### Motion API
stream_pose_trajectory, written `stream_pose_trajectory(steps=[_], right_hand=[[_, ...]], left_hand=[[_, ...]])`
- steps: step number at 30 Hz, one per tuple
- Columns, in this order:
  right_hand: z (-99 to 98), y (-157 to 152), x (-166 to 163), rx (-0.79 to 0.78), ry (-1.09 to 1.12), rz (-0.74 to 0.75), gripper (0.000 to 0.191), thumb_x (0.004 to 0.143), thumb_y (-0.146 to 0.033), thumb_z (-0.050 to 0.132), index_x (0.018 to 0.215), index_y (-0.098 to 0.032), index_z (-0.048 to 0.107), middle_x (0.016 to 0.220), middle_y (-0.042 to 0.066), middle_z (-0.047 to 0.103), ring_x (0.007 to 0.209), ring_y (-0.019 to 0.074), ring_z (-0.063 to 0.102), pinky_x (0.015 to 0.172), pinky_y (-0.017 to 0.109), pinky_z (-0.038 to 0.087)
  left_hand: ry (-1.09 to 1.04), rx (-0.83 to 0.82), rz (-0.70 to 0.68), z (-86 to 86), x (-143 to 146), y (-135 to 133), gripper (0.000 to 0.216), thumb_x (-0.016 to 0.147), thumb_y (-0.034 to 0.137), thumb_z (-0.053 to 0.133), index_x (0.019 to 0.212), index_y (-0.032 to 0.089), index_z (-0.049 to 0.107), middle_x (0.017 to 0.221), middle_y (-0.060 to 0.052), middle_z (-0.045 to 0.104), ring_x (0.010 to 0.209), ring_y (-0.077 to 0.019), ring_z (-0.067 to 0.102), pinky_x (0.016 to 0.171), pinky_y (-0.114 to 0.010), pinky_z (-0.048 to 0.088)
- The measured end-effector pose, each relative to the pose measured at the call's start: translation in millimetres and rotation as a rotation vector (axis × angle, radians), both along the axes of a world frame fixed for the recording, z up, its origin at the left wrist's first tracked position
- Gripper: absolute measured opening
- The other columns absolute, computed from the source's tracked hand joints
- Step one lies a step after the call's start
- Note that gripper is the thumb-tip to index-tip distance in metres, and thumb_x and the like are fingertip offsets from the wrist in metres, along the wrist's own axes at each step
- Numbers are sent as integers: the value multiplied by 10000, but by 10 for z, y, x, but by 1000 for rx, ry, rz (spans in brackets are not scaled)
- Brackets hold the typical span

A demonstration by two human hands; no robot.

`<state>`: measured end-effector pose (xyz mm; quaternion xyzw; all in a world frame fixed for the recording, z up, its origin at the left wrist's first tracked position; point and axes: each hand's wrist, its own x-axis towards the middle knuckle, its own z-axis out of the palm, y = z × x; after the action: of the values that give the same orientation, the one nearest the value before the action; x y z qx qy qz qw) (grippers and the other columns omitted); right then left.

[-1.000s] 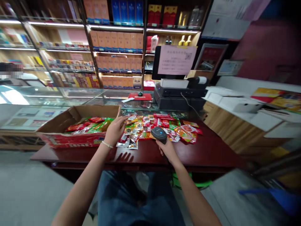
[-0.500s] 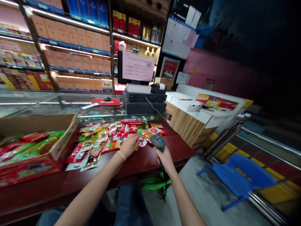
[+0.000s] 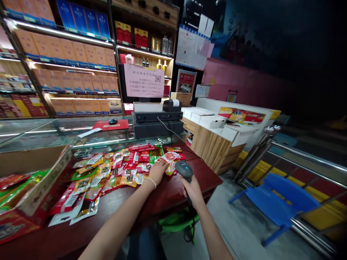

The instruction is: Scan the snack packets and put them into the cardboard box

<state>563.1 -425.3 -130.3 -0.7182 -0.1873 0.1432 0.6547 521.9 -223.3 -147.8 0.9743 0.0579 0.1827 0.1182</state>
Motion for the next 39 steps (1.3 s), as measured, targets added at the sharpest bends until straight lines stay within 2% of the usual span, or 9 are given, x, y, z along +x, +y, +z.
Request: stream_pose_trajectory(steps=[3,5,9,14,19,24,32,36,39], right_hand=[[-36,8,-6,3,1,2,374,755,-488,643,943,-214,472,444,-122,476,274,93,422,274,179,308],[-22,23,-44,17,-2,6,373,756,-494,644,937,-216,472,446,-119,480,280,95,429,280,182,320],[74,137,-223,43,-17,35,379,748,-506,657,922,-218,483,458,-114,487,292,93,441,292,181,329],[161,446,-549,14,-30,143,404,745,-514,667,957,-215,498,430,-114,480,290,112,446,287,191,336],[159,753,-911,33,-13,264,503,743,-515,681,1100,-212,500,450,-126,483,282,110,431,283,194,336],[124,996,-1264,18,-33,391,523,758,-522,674,1137,-207,500,459,-121,491,299,105,435,296,189,344],[-20,1228,-1559,-28,-83,535,625,771,-483,662,1288,-211,442,527,-108,538,296,92,421,290,188,344],[-77,1260,-1579,-65,-96,574,591,778,-466,668,1273,-221,458,555,-95,559,295,86,424,290,186,342],[-55,1270,-1585,-109,-106,632,608,794,-440,669,1325,-239,452,565,-86,574,301,93,443,294,190,351]], left_hand=[[-25,-104,44,103,-147,12,302,921,169,478,1168,229,640,1088,-106,704,1015,-223,651,878,-314,456],[-100,-231,166,180,-306,71,242,931,233,490,1125,233,636,947,-78,714,864,-207,668,744,-268,439],[-296,-475,422,288,-720,326,221,854,389,605,767,186,603,636,-10,593,611,-167,568,574,-239,330],[-387,-818,437,269,-1371,687,373,741,498,679,614,179,534,509,50,464,480,-105,425,497,-227,250],[-513,-1139,377,183,-2047,939,426,666,523,752,826,136,674,629,0,624,576,-139,550,558,-237,383],[-672,-1345,380,-15,-2503,1119,496,641,471,806,969,125,669,854,-65,720,743,-185,650,687,-283,495],[-933,-1481,363,-119,-2680,1167,457,737,445,760,1062,198,555,1017,-50,710,860,-166,682,743,-280,543],[-943,-1528,281,-107,-2688,1156,511,765,414,749,1189,221,539,1268,-95,649,1055,-211,668,840,-324,553],[-940,-1550,284,-117,-2687,1160,510,751,377,767,1177,215,538,1232,-94,669,1057,-215,672,861,-341,553]])
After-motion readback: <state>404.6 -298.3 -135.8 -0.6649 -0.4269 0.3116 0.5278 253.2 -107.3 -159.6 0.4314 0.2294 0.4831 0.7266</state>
